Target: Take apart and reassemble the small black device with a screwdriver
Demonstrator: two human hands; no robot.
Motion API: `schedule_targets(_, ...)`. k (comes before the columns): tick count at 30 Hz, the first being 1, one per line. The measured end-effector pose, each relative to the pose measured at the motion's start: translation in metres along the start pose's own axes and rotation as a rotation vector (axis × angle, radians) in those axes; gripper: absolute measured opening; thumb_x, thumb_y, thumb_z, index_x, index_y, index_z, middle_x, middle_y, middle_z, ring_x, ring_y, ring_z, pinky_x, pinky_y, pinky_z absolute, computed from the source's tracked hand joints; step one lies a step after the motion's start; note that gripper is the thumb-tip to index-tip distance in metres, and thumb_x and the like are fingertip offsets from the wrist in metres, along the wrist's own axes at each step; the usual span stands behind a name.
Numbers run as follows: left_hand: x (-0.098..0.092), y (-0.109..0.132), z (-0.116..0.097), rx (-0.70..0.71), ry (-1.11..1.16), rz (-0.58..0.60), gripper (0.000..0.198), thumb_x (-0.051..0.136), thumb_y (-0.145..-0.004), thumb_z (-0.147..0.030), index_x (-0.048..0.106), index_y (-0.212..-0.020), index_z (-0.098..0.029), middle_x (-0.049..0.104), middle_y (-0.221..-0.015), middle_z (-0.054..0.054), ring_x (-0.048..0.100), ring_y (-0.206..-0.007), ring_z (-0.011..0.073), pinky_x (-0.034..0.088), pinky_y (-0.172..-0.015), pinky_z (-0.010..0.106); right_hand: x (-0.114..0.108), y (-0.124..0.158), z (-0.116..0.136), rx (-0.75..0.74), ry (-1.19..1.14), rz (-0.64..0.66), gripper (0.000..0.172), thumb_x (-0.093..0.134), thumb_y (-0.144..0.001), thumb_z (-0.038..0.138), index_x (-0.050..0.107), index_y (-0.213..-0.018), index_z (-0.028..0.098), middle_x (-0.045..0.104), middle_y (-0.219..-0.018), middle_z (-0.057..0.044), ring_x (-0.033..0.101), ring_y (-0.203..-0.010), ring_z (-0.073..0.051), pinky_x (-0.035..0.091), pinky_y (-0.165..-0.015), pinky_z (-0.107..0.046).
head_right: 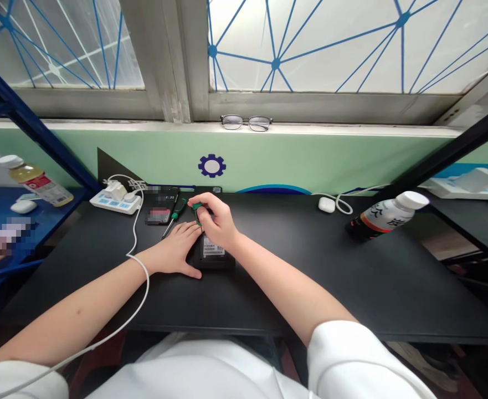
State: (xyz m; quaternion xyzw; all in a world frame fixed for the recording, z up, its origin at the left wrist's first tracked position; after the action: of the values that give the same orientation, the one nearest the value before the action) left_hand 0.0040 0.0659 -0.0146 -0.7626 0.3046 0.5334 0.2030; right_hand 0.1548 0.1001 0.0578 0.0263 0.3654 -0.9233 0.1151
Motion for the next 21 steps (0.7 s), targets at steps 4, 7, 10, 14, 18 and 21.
schedule_targets(4, 0.002, -0.001, 0.002, -0.015, -0.025, 0.016, 0.130, 0.084, -0.067, -0.089, 0.039, -0.165, -0.016, 0.047, -0.168, 0.025, 0.033, -0.162, 0.0496, 0.024, -0.132, 0.066, 0.002, 0.003, -0.004, -0.020, 0.012, -0.074, 0.029, 0.047, -0.110, 0.034, 0.075, -0.113, 0.027, 0.071, -0.122, -0.010, 0.070, -0.112, -0.025, 0.062, -0.095, -0.045)
schedule_targets(7, 0.003, -0.002, 0.002, -0.024, -0.027, 0.034, 0.127, 0.081, -0.068, -0.090, 0.044, -0.162, -0.013, 0.050, -0.164, 0.025, 0.035, -0.160, 0.0505, 0.025, -0.132, 0.066, 0.001, 0.006, 0.000, -0.060, 0.073, -0.158, 0.030, 0.048, -0.111, 0.032, 0.078, -0.109, 0.028, 0.063, -0.121, -0.010, 0.068, -0.108, -0.024, 0.063, -0.091, -0.044)
schedule_targets(10, 0.004, -0.001, 0.002, -0.040, -0.014, 0.029, 0.128, 0.084, -0.063, -0.091, 0.048, -0.159, -0.014, 0.052, -0.161, 0.025, 0.037, -0.158, 0.0530, 0.028, -0.130, 0.069, 0.003, 0.009, 0.005, -0.061, 0.018, -0.127, 0.030, 0.046, -0.113, 0.031, 0.076, -0.109, 0.029, 0.068, -0.114, -0.009, 0.071, -0.102, -0.022, 0.063, -0.084, -0.040)
schedule_targets(14, 0.003, 0.001, 0.003, -0.026, 0.018, -0.005, 0.127, 0.088, -0.062, -0.087, 0.047, -0.160, -0.017, 0.049, -0.165, 0.023, 0.038, -0.157, 0.0525, 0.031, -0.129, 0.068, 0.008, 0.011, 0.006, 0.007, -0.078, -0.089, 0.013, 0.058, -0.110, 0.035, 0.069, -0.112, 0.028, 0.078, -0.120, -0.009, 0.076, -0.114, -0.024, 0.064, -0.096, -0.044)
schedule_targets(18, 0.000, 0.002, 0.001, 0.017, 0.036, -0.026, 0.126, 0.090, -0.065, -0.081, 0.042, -0.164, -0.020, 0.047, -0.167, 0.022, 0.038, -0.158, 0.0512, 0.029, -0.130, 0.069, 0.013, 0.012, 0.002, 0.111, -0.120, -0.080, 0.031, 0.080, -0.097, 0.042, 0.055, -0.108, 0.029, 0.082, -0.118, -0.008, 0.081, -0.100, -0.023, 0.067, -0.091, -0.044)
schedule_targets(21, -0.001, 0.001, 0.000, 0.020, 0.027, -0.042, 0.127, 0.090, -0.066, -0.080, 0.039, -0.166, -0.020, 0.043, -0.171, 0.022, 0.034, -0.160, 0.0516, 0.028, -0.130, 0.070, 0.017, 0.012, 0.000, 0.153, -0.211, 0.008, 0.028, 0.070, -0.104, 0.046, 0.049, -0.111, 0.030, 0.080, -0.129, -0.010, 0.082, -0.107, -0.023, 0.068, -0.094, -0.047)
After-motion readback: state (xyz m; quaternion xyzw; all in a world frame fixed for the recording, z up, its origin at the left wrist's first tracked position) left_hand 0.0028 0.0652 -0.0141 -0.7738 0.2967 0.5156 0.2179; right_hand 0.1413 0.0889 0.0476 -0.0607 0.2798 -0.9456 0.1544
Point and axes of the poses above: each hand's wrist, its own y-axis away from the middle knuckle, its own x-axis out of the palm, z = x × y, the point moved 5 cm from there along -y, towards the middle knuckle
